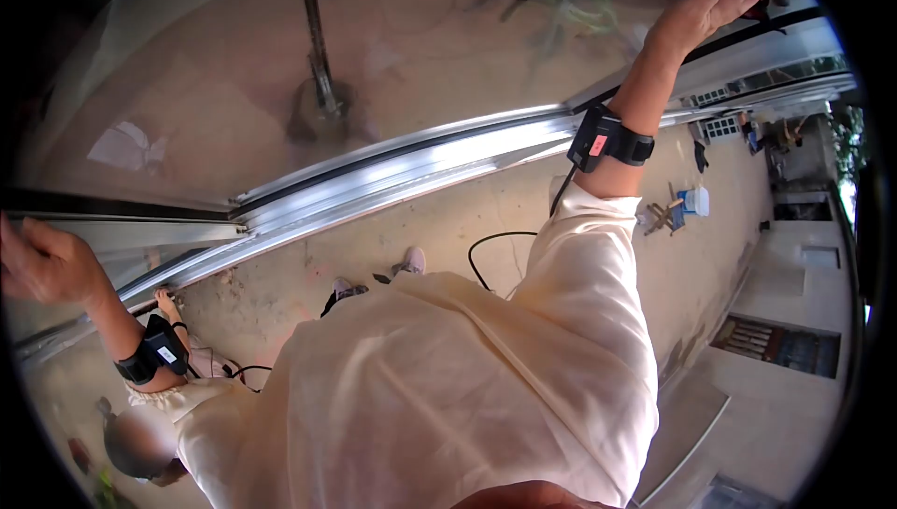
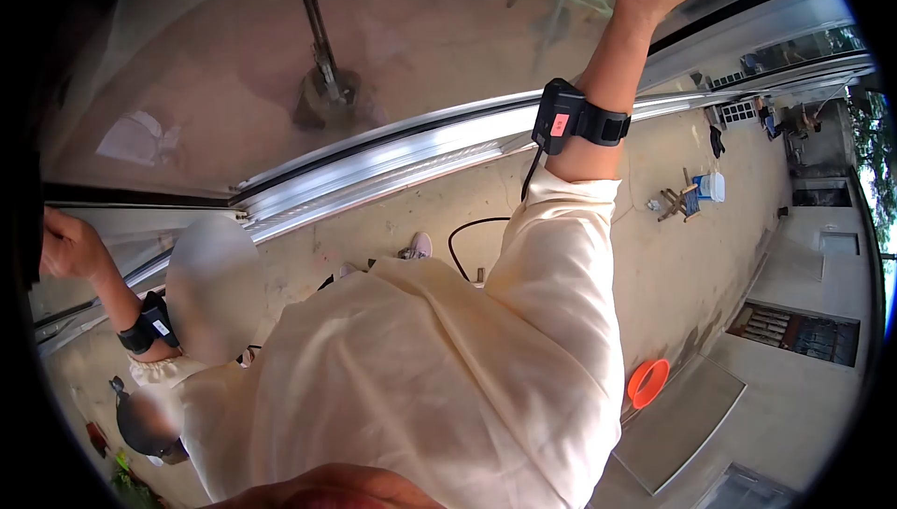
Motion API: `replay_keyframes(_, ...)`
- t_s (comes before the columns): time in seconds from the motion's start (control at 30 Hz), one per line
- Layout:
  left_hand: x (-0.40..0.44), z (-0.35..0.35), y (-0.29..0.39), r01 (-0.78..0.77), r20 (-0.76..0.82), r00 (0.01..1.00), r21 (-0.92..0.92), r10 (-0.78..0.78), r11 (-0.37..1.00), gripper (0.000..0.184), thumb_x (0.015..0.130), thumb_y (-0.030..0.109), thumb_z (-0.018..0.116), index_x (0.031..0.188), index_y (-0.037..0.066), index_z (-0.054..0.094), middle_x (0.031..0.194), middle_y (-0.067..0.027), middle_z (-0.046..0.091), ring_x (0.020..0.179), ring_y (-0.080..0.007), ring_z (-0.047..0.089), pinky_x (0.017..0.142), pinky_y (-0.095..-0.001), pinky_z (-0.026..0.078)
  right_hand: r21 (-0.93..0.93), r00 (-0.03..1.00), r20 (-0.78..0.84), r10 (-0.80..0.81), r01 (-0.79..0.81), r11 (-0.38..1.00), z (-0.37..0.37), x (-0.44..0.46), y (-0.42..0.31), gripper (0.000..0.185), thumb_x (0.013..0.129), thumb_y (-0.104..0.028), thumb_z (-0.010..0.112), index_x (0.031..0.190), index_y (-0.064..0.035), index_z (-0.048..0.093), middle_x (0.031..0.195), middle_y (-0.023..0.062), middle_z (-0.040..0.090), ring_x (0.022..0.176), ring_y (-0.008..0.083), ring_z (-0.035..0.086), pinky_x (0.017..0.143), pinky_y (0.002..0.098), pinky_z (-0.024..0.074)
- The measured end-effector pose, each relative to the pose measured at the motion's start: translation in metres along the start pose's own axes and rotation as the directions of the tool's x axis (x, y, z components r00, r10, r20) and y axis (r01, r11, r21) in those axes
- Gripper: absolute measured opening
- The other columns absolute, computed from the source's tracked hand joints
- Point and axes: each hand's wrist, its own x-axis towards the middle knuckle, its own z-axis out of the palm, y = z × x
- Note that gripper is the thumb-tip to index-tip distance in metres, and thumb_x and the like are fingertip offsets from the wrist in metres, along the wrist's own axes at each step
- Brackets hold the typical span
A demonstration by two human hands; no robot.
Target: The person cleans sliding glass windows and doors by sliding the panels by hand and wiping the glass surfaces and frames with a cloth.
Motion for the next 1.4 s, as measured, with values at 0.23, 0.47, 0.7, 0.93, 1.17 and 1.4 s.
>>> replay_keyframes(0.23,-0.016,-0.002,-0.007,0.033,0.060,0.998,0.057,-0.036,0.998,0.009,0.082,0.005,0.064,0.085,-0.002,0.068,0.072,-0.0109,0.066,0.055,-0.0231,0.060,0.049,-0.0296,0.046,-0.090,0.680,-0.285,0.676,-0.721,0.687,-0.019,-0.218,0.110,0.066,0.096,-0.039,0.025,0.143,0.0040,0.006,0.151,0.0205,0.001,0.140,0.0295,0.003,0.113,0.0371,0.0046)
replay_keyframes(0.47,-0.035,-0.001,-0.003,0.231,0.202,0.944,0.154,-0.259,0.961,0.011,0.084,0.008,0.062,0.086,-0.002,0.067,0.071,-0.0112,0.065,0.055,-0.0235,0.059,0.049,-0.0295,0.046,0.448,0.151,-0.012,0.988,-0.883,0.141,-0.019,-0.369,0.160,0.062,0.096,-0.047,0.026,0.146,-0.0132,0.010,0.150,0.0090,0.013,0.129,0.0282,0.031,0.103,0.0406,0.0322)
replay_keyframes(0.7,-0.012,0.001,0.008,0.079,0.015,0.997,0.007,-0.079,0.997,0.012,0.085,0.010,0.063,0.087,-0.002,0.066,0.071,-0.0124,0.064,0.056,-0.0251,0.060,0.050,-0.0310,0.047,-0.083,0.951,0.034,0.307,-0.303,0.949,0.010,-0.094,-0.028,0.062,0.096,-0.028,0.038,0.145,-0.0030,0.009,0.151,0.0177,-0.002,0.141,0.0264,0.001,0.112,0.0339,0.0074)
replay_keyframes(0.93,-0.022,-0.003,-0.003,0.142,0.172,0.975,0.023,-0.144,0.990,0.015,0.084,0.008,0.063,0.070,0.001,0.061,0.056,-0.0094,0.055,0.044,-0.0232,0.049,0.041,-0.0312,0.038,-0.276,0.900,0.020,-0.435,0.423,0.863,0.029,0.040,-0.035,0.049,0.098,-0.029,0.038,0.141,-0.0073,0.032,0.147,0.0127,0.026,0.138,0.0279,0.017,0.111,0.0362,0.0116)
replay_keyframes(1.17,0.001,-0.005,0.021,0.162,0.095,0.982,-0.002,-0.161,0.987,0.012,0.084,0.004,0.060,0.094,0.002,0.066,0.078,-0.0108,0.064,0.059,-0.0200,0.060,0.052,-0.0285,0.046,-0.243,0.841,0.436,-0.320,0.452,0.858,0.019,-0.221,0.020,0.042,0.085,-0.047,0.053,0.115,-0.0186,0.056,0.145,0.0154,0.022,0.134,0.0483,0.008,0.101,0.0659,0.0048)
replay_keyframes(1.4,0.017,-0.008,0.042,0.192,0.101,0.977,-0.029,-0.188,0.981,0.027,0.085,0.000,0.055,0.110,0.003,0.063,0.098,-0.0142,0.066,0.072,-0.0231,0.064,0.062,-0.0287,0.050,0.026,0.252,0.932,-0.261,0.671,0.741,-0.025,-0.363,0.037,0.034,0.076,-0.021,0.058,0.108,-0.0309,0.063,0.102,-0.0139,0.057,0.082,0.0159,0.054,0.088,0.0506,0.0362)
